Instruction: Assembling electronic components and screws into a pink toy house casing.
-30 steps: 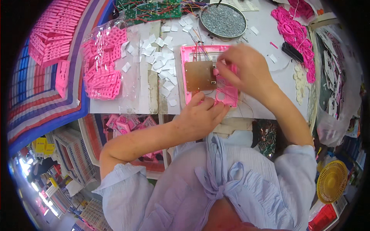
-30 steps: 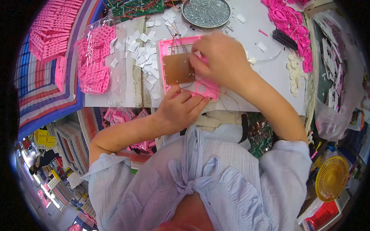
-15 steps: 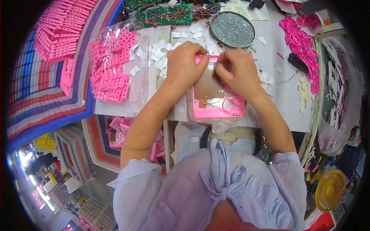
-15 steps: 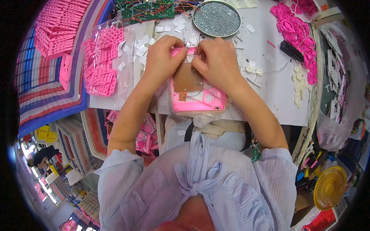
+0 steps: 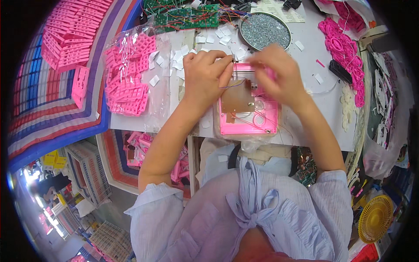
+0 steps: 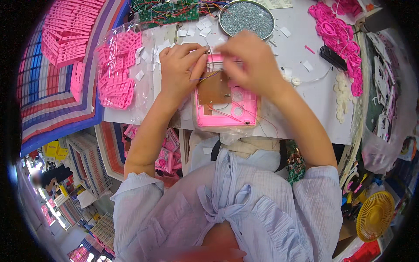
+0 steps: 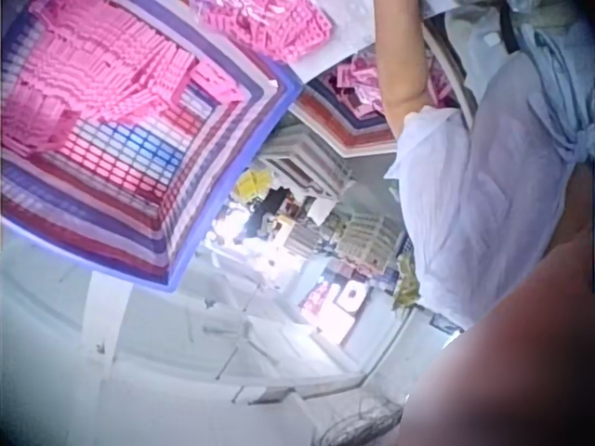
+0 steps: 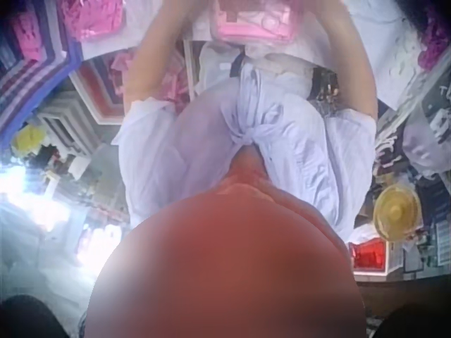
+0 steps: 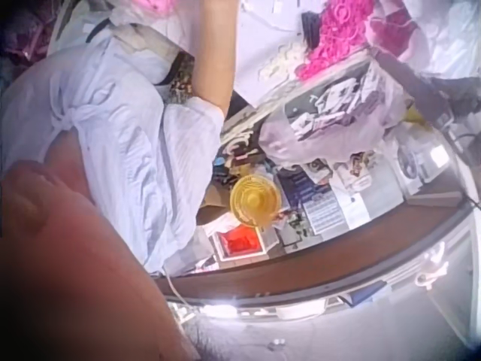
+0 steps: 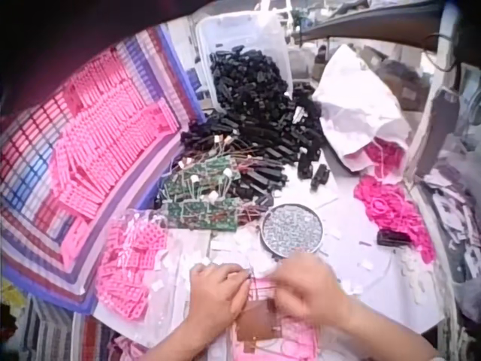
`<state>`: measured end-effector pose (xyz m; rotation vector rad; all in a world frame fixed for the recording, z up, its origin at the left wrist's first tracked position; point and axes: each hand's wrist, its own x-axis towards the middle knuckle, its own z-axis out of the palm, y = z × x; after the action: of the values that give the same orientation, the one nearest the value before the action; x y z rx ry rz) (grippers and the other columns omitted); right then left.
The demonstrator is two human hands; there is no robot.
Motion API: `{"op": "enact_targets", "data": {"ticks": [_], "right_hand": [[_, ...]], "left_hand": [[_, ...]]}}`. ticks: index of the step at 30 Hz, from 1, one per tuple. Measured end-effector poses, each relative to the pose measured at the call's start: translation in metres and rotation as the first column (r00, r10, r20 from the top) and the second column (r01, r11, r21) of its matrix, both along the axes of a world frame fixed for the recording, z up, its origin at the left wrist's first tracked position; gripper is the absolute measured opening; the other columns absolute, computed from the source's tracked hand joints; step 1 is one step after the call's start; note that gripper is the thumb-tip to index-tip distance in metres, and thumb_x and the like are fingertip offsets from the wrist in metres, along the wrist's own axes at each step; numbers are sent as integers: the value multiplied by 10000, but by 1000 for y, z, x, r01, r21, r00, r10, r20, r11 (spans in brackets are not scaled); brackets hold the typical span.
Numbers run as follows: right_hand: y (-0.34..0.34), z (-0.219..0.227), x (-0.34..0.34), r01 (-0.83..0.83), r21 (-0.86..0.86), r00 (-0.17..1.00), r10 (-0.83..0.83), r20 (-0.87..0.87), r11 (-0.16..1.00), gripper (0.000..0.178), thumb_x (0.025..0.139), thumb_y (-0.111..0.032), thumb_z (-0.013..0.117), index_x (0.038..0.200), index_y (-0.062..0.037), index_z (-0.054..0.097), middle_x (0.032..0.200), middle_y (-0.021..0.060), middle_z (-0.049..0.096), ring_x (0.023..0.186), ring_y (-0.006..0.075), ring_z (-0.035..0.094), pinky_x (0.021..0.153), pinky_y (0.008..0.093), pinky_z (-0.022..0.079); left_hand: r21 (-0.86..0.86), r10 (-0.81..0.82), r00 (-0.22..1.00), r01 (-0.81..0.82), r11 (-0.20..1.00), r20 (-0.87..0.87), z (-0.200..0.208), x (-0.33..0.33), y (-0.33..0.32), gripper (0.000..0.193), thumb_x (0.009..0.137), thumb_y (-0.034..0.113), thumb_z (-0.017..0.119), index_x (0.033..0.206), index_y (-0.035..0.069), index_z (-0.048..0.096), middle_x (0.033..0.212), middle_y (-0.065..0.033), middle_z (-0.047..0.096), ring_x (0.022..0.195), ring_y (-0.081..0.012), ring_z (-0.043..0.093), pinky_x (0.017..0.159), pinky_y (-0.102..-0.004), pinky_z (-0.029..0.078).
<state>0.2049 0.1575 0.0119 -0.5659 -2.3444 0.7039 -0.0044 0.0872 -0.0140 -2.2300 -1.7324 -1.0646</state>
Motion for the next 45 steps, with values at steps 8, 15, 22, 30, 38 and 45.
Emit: {"op": "enact_targets", "data": {"ticks": [8,15,22,30,38,45], "right_hand": [[47,-20,-35,-184,3,973,182,139,983,398,747,55,618,1123,-59,681,1127,106,654,1105,321,575,955,428,478],[41,-10,-6,-130,43,979,121,163,991,202,796,-30,664,996,-50,691,993,108,647,962,322,640,823,412,532],[36,-5,4,-23,-14,986,25,167,1000,160,842,-42,690,1002,-38,684,982,104,639,810,299,652,719,373,534],[33,-8,14,11,100,985,-28,170,995,151,832,-63,702,982,-45,689,940,99,622,868,302,630,752,394,529],[25,-2,14,13,96,985,-29,168,995,142,831,-61,702,971,-40,686,925,96,617,877,300,622,766,397,520],[28,7,11,-7,45,987,0,161,999,123,836,-115,697,941,-53,690,898,96,625,896,311,624,776,422,521]], "left_hand": [[-74,-47,999,48,996,15,11,-5,-24,163,814,130,735,977,119,729,1061,-9,702,935,-205,621,921,-384,360],[-29,123,978,-120,992,169,26,-3,-49,269,718,166,746,955,68,665,1075,-123,684,1058,-315,611,960,-474,404],[-257,-210,923,128,958,-322,25,31,-18,269,845,207,697,1096,117,664,1104,-28,663,1084,-230,599,1043,-524,315],[-137,-107,976,82,987,-192,16,21,-27,235,839,197,717,1058,118,683,1013,-9,670,1017,-208,589,939,-425,336],[-196,-22,995,3,981,-95,12,23,0,203,788,235,756,958,129,722,899,-35,639,931,-235,564,900,-447,345],[-114,-39,991,25,993,-129,10,30,11,145,784,235,783,894,151,742,823,18,627,877,-200,576,896,-435,330]]}}
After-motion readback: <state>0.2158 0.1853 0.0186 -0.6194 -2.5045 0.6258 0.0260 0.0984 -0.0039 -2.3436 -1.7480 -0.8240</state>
